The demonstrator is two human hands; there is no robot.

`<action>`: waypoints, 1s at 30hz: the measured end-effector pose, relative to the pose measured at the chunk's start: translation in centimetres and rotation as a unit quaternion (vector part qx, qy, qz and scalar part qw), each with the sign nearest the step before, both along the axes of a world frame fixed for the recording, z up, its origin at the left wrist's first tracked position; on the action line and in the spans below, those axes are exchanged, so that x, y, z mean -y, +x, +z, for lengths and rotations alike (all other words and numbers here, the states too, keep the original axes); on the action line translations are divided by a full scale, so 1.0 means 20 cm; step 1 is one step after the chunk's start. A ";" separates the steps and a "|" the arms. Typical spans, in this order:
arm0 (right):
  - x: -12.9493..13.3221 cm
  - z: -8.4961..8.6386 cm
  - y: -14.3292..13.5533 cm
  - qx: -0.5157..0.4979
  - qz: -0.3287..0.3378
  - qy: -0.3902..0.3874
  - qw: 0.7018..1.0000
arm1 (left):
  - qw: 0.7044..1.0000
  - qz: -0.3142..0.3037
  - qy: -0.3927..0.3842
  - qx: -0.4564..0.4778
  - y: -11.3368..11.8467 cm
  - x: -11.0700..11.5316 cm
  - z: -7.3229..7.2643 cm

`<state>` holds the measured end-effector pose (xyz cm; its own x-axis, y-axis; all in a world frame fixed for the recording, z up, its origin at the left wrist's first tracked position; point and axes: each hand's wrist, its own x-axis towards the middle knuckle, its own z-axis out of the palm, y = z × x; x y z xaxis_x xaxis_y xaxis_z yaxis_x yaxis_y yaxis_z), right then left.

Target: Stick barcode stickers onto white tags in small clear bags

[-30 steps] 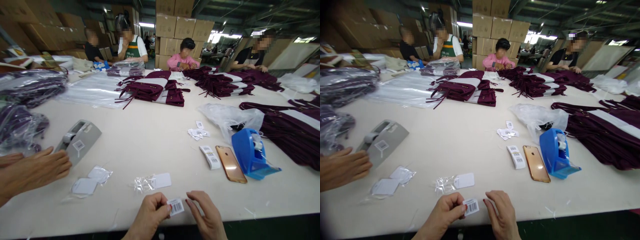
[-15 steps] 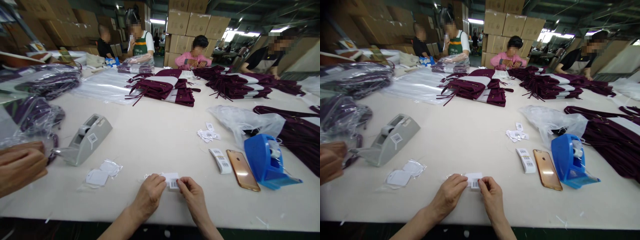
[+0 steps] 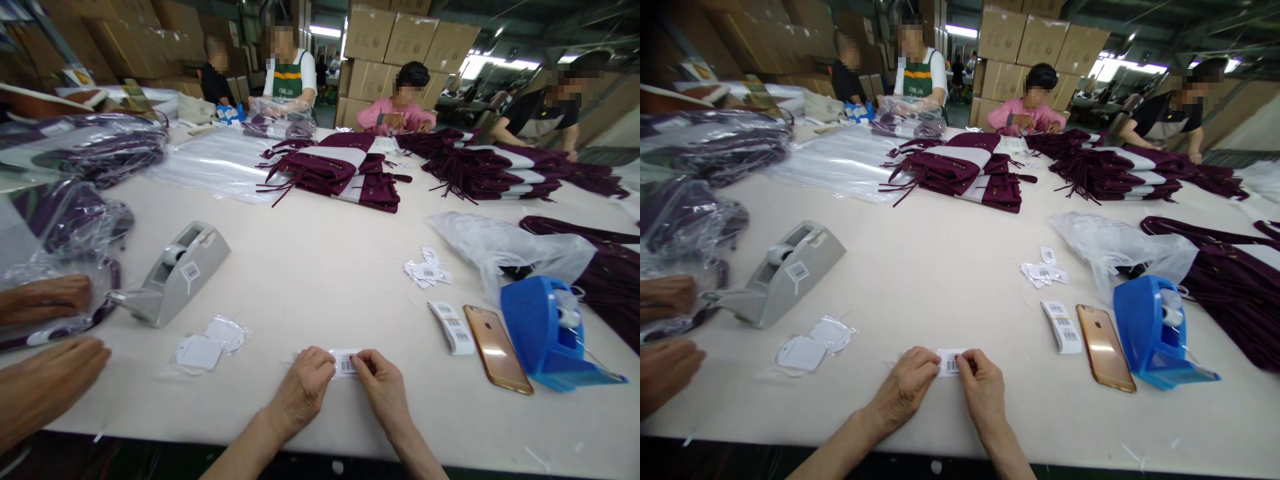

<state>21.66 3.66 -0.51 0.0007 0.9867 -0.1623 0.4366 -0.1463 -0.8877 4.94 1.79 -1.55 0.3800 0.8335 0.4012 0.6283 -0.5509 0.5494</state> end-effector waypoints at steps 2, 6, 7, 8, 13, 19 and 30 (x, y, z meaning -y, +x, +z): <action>0.00 -0.01 0.00 0.011 0.003 0.001 1.000 | 1.000 0.001 -0.009 -0.005 0.00 0.00 0.00; 0.01 -0.01 0.00 0.030 0.007 0.005 1.000 | 0.999 0.003 -0.025 -0.045 0.01 0.01 0.02; 0.01 -0.01 0.00 0.036 0.009 0.007 0.999 | 0.998 0.001 -0.022 -0.060 0.01 0.01 0.02; 0.02 -0.01 0.00 0.040 0.010 0.008 0.999 | 0.997 -0.001 -0.018 -0.075 0.01 0.01 0.02; 0.03 -0.01 -0.02 0.152 0.022 0.058 0.986 | 0.993 -0.004 0.012 -0.119 0.02 0.02 0.03; 0.07 -0.03 -0.04 0.331 0.026 0.271 0.903 | 0.991 -0.002 0.008 -0.131 0.02 0.01 0.03; 0.18 -0.07 -0.02 0.421 0.137 0.351 0.825 | 0.993 -0.003 -0.058 -0.103 0.02 0.01 0.03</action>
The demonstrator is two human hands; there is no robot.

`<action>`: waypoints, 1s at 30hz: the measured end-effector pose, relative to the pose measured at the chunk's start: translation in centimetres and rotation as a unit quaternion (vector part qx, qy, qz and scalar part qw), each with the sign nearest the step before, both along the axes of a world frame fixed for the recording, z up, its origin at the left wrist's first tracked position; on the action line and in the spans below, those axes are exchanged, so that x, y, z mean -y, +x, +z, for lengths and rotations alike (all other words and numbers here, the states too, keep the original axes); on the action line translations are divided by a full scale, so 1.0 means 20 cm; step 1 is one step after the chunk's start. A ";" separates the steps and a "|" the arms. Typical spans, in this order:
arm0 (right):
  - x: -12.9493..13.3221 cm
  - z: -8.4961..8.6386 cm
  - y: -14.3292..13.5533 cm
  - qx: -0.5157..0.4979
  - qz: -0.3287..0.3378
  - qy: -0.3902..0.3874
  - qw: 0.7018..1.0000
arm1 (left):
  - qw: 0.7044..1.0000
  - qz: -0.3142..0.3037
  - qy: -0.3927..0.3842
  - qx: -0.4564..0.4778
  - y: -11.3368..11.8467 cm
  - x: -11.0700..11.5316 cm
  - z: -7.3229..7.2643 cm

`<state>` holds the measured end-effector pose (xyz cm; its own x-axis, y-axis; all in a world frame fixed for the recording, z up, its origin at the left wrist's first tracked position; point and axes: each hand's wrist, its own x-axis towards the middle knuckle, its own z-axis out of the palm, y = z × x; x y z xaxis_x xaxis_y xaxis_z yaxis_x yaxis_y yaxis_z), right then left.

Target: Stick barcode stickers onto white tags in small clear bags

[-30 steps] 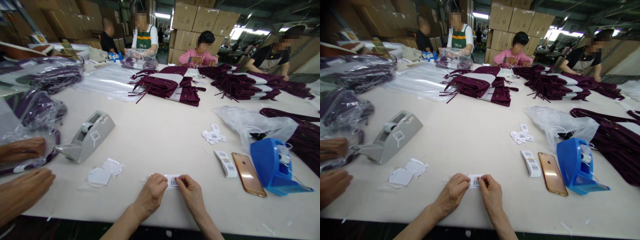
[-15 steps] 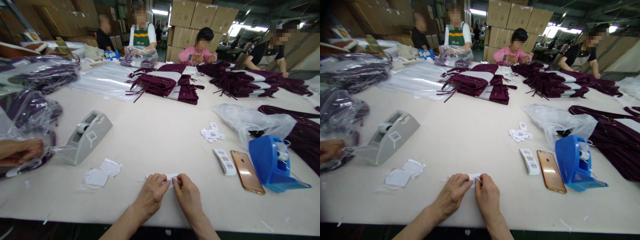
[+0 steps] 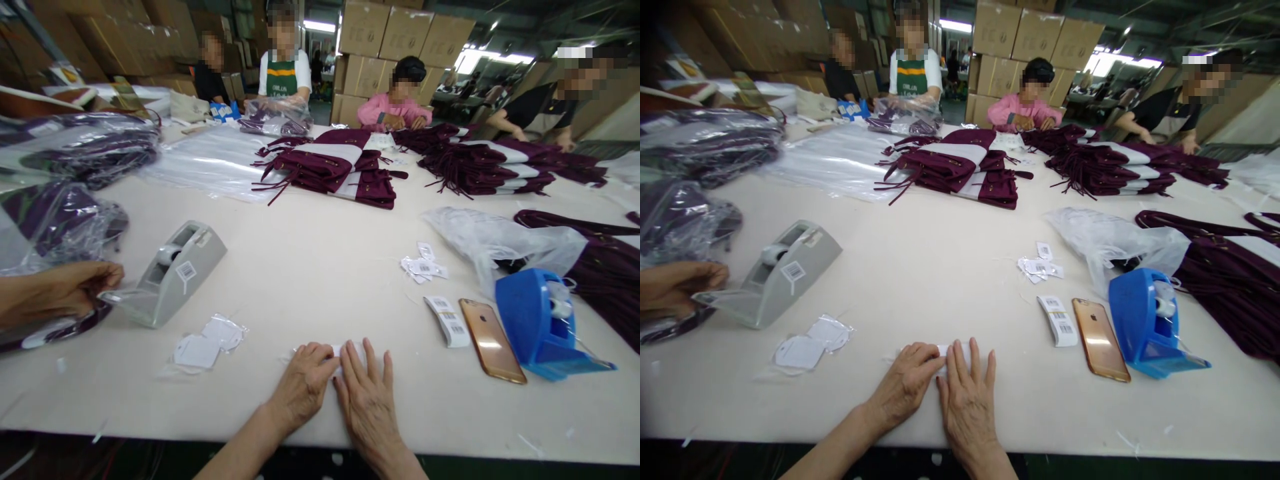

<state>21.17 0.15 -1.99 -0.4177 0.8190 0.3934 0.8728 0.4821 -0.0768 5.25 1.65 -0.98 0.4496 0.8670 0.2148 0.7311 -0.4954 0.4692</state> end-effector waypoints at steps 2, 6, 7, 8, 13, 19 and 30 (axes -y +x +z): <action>0.00 0.01 0.00 -0.006 0.019 -0.004 1.000 | 1.000 0.008 -0.005 0.012 0.00 0.00 0.00; 0.01 0.00 0.09 0.031 0.028 0.023 0.999 | 0.998 0.017 0.014 0.057 -0.02 0.00 0.00; 0.01 -0.01 0.12 0.037 0.010 0.031 0.999 | 0.997 0.021 0.031 0.068 -0.03 0.01 0.01; 0.01 -0.02 0.14 0.039 -0.013 0.036 0.999 | 0.996 0.028 0.051 0.071 -0.04 0.02 0.01; 0.02 -0.08 0.13 0.035 -0.081 0.015 0.996 | 0.991 0.099 0.084 0.024 -0.10 0.05 0.00; 0.03 -0.09 0.06 0.008 -0.075 -0.005 0.997 | 0.991 0.106 0.062 0.052 -0.09 0.05 -0.05; -0.01 -0.06 -0.02 -0.127 0.013 -0.031 0.991 | 0.993 0.102 0.029 0.058 -0.17 0.05 0.01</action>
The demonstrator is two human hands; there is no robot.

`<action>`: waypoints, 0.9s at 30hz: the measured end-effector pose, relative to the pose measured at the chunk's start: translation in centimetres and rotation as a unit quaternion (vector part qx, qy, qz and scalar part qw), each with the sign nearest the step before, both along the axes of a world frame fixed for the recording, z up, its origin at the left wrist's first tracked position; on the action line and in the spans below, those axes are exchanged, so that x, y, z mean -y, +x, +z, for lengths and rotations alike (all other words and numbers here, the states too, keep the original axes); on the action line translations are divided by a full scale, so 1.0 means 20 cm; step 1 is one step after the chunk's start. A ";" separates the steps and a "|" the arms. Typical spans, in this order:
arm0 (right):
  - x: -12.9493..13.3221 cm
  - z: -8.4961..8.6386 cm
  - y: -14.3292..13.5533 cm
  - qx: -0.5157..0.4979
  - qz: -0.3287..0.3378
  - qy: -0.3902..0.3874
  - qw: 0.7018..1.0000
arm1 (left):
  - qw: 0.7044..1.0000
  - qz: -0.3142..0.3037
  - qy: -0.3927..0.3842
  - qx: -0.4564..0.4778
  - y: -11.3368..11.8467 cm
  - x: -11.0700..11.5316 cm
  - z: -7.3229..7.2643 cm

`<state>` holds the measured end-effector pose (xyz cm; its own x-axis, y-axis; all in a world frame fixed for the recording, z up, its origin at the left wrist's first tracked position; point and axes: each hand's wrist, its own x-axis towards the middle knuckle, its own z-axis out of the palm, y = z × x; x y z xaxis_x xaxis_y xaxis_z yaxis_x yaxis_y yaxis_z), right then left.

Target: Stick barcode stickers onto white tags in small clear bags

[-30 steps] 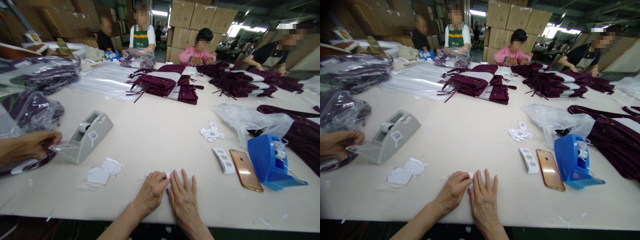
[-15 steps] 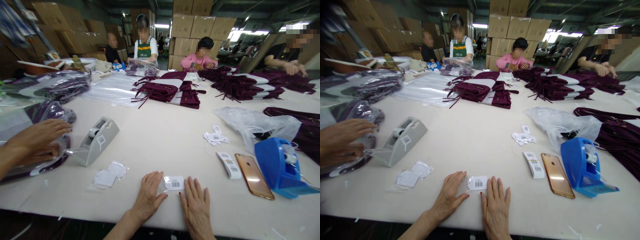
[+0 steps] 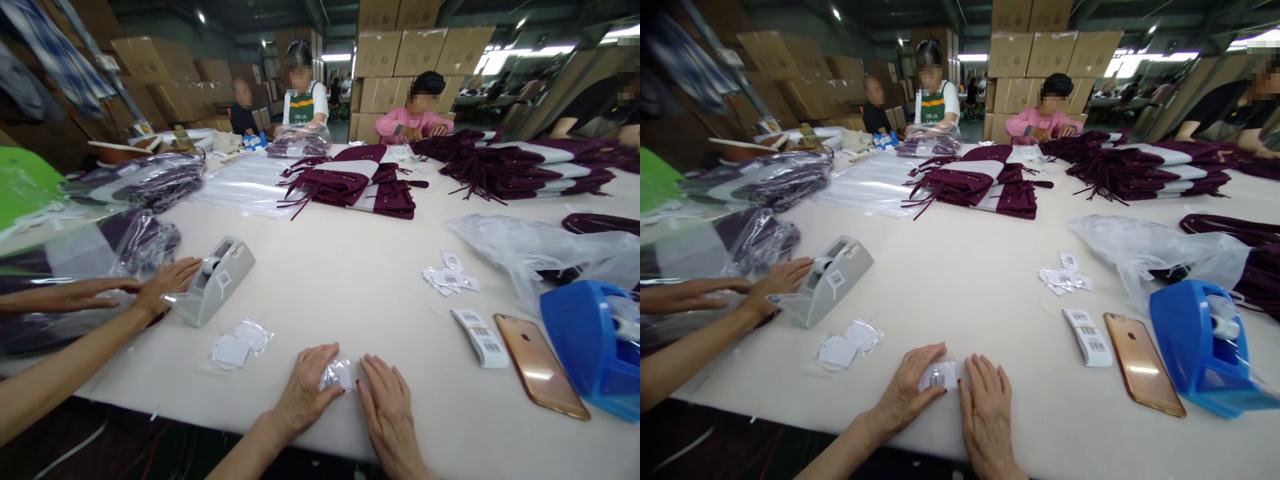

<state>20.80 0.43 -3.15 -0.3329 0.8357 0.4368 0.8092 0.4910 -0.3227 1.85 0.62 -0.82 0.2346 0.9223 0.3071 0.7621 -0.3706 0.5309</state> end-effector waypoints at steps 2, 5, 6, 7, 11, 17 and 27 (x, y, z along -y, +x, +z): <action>-0.04 0.01 0.02 -0.041 -0.011 -0.008 0.999 | 0.998 0.054 -0.023 0.007 -0.09 0.02 0.03; -0.10 0.07 -0.01 -0.043 0.042 -0.058 0.997 | 0.987 0.140 -0.076 0.013 -0.19 0.06 0.08; -0.12 0.10 -0.03 -0.036 0.065 -0.086 0.994 | 0.985 0.148 -0.093 0.011 -0.21 0.07 0.09; -0.15 0.13 -0.05 -0.029 0.083 -0.115 0.989 | 0.983 0.149 -0.106 0.007 -0.21 0.07 0.10; -0.21 0.22 -0.13 -0.008 0.091 -0.212 0.973 | 0.972 0.172 -0.157 -0.026 -0.13 0.06 0.13; -0.23 0.25 -0.13 0.006 0.085 -0.254 0.964 | 0.961 0.152 -0.226 -0.044 -0.10 0.05 0.17; -0.21 0.23 -0.14 -0.013 0.101 -0.291 0.951 | 0.952 0.159 -0.261 -0.035 -0.10 0.01 0.19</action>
